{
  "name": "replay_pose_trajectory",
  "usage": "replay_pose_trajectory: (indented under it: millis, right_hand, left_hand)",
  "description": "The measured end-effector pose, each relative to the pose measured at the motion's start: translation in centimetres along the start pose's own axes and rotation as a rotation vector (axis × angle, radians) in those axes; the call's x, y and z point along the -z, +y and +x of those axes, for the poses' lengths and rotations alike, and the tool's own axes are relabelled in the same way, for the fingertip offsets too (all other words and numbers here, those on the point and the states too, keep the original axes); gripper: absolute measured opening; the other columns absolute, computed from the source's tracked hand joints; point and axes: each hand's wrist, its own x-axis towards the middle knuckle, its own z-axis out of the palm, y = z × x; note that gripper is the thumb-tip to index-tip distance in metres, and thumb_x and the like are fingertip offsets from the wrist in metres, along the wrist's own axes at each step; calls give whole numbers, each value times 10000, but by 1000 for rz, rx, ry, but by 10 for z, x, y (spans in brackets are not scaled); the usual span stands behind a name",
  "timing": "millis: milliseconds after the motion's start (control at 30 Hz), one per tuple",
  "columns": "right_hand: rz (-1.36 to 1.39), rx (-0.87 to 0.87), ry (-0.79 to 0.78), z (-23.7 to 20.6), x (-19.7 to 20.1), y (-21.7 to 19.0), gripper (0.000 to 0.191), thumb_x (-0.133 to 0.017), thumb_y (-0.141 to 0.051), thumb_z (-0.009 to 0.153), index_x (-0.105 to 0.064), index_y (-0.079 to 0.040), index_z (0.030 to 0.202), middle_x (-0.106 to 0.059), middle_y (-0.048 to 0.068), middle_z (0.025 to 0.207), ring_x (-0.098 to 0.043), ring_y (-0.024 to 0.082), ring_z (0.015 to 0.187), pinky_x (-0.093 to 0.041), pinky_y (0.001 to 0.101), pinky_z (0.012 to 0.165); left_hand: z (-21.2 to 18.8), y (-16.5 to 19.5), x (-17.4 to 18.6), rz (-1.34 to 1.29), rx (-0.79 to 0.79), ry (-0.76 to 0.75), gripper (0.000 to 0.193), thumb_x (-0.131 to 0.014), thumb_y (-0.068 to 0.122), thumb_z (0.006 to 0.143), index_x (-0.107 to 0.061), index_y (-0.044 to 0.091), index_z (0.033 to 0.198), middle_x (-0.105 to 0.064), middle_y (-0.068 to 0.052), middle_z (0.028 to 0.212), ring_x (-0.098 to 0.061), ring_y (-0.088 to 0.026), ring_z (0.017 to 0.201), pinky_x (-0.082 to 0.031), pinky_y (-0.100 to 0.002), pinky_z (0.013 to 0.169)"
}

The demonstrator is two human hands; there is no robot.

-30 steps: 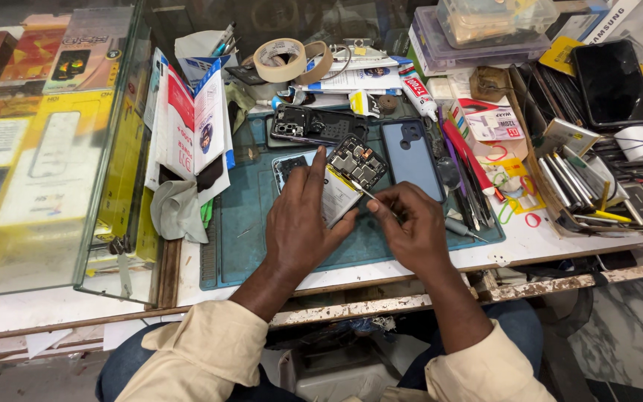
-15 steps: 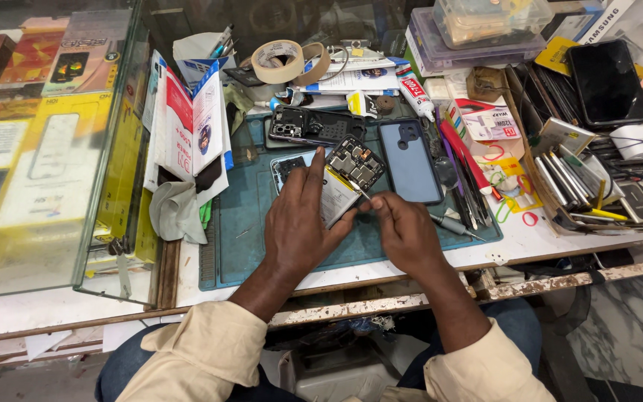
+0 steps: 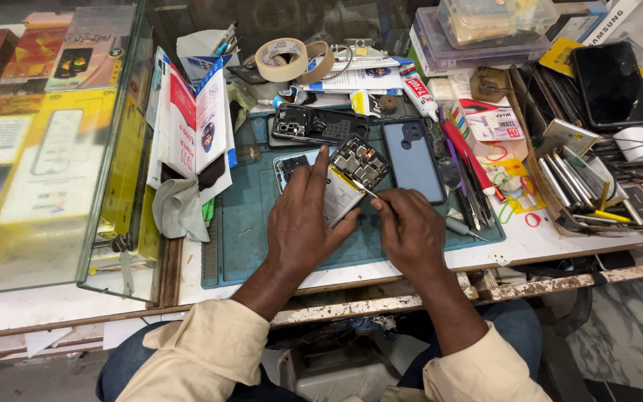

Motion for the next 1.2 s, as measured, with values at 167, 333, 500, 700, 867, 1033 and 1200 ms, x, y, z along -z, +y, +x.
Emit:
replay_pose_trajectory:
  millis: [167, 333, 500, 700, 867, 1033, 1200]
  right_hand:
    - [645, -599, -225, -11, -4, 35, 396, -474, -355, 1097, -655, -47, 927, -487, -64, 647, -361, 26, 519, -293, 239, 486]
    - [782, -515, -244, -21, -10, 50, 486, -444, -423, 1114, -641, -24, 921, -382, -101, 632, -309, 22, 569, -265, 234, 519]
    - [786, -514, -155, -20, -10, 45, 450, -457, -390, 1128, -652, -22, 957, -375, -94, 649, -313, 17, 596, -270, 232, 539]
    - [714, -432, 79, -18, -6, 37, 405, -489, -367, 1131, -634, -11, 1002, -407, -90, 679, -329, 10, 612, -277, 219, 558]
    - [711, -462, 49, -16, -5, 35, 363, -514, -341, 1114, -642, -17, 1012, -412, -91, 668, -326, 1, 598, -269, 218, 539]
    - [669, -426, -6, -16, -5, 33, 323, -543, -308, 1111, -657, -21, 1017, -447, -89, 678, -345, -4, 609, -265, 219, 536]
    - [618, -398, -43, -17, -4, 29, 268, -587, -259, 1088, -673, -19, 1005, -510, -73, 664, -345, -7, 585, -254, 222, 526]
  left_hand:
    - [-1, 1, 0, -14, -7, -12, 1029, -884, 323, 706, -371, 4, 1539, -561, -163, 1092, -636, -330, 925, -539, -455, 771]
    - [1, 1, 1, -21, -27, 16, 1027, -885, 321, 704, -374, -3, 1534, -569, -165, 1112, -642, -334, 943, -540, -456, 772]
    - [3, 5, 11, -21, 30, -51, 1004, -874, 313, 687, -401, 45, 1531, -573, -152, 1093, -648, -337, 937, -548, -458, 763]
    - [9, -3, 31, 15, 60, -268, 956, -884, 299, 615, -476, 99, 1456, -616, -166, 1203, -644, -375, 1062, -531, -483, 865]
    - [9, -12, 31, 17, 7, -458, 916, -888, 271, 578, -517, 113, 1401, -619, -170, 1318, -617, -362, 1195, -491, -454, 1010]
    - [5, -17, 28, -32, -77, -490, 902, -891, 274, 592, -542, 74, 1399, -603, -183, 1270, -573, -373, 1209, -437, -458, 1062]
    - [4, -15, 27, -11, -91, -491, 915, -888, 276, 586, -546, 71, 1410, -581, -174, 1296, -511, -356, 1223, -384, -475, 1022]
